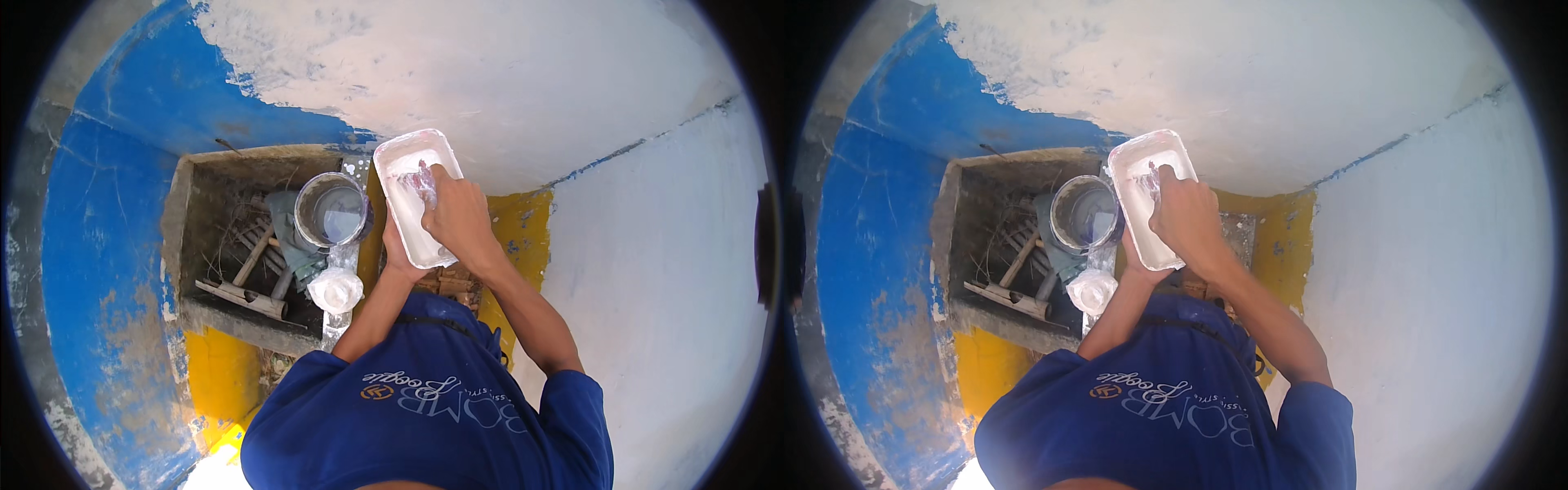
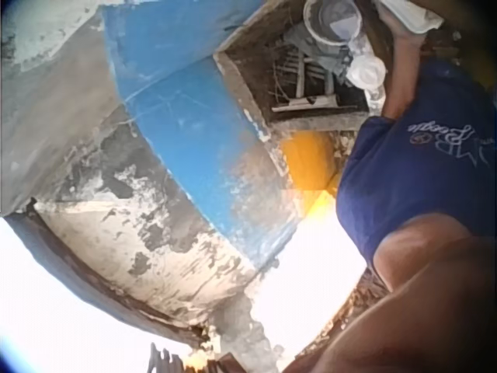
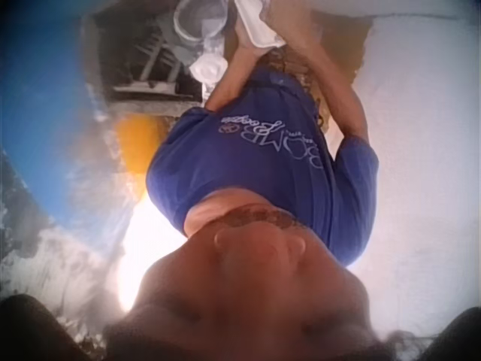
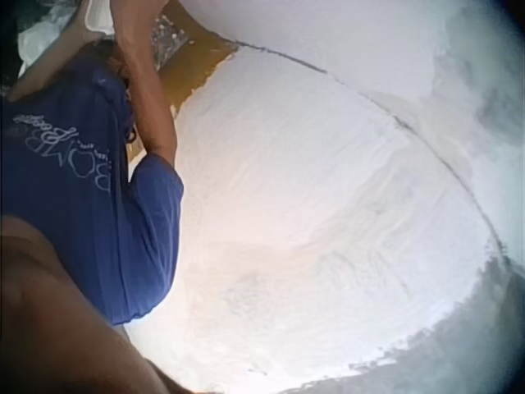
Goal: The person mixes a white substance in a container by hand and uses a spreader to apply the substance onto a wall surface.
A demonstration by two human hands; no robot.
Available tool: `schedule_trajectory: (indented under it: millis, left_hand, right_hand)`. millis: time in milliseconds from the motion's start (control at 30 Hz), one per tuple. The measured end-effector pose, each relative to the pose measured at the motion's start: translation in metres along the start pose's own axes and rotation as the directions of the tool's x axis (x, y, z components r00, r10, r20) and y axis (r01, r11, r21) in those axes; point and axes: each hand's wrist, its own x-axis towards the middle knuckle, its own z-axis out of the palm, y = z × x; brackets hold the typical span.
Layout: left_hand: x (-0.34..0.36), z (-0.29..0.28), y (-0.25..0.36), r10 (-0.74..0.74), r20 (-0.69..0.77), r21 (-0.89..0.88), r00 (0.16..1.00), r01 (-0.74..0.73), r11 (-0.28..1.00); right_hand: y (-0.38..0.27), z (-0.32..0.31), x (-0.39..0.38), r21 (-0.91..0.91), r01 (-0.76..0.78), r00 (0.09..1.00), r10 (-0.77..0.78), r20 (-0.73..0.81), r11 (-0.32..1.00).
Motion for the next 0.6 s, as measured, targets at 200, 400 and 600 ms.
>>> schedule_trajectory:
  millis: [200,400,600]
  left_hand:
    - [0.002,-0.001,0.003,0.064,0.036,0.08,0.997,-0.067,0.995]
    - [0.004,0.002,0.007,0.017,0.056,0.035,0.998,-0.019,0.999]
    - [0.005,0.006,0.007,0.035,0.064,0.058,0.997,-0.039,0.998]
  right_hand:
    - [-0.009,-0.003,-0.002,0.025,0.051,0.998,-0.05,-0.028,0.998]
    - [-0.007,-0.003,0.004,0.03,0.042,0.997,-0.04,-0.065,0.999]
    - [-0.011,-0.007,0.009,0.096,-0.034,0.996,0.042,-0.076,0.995]
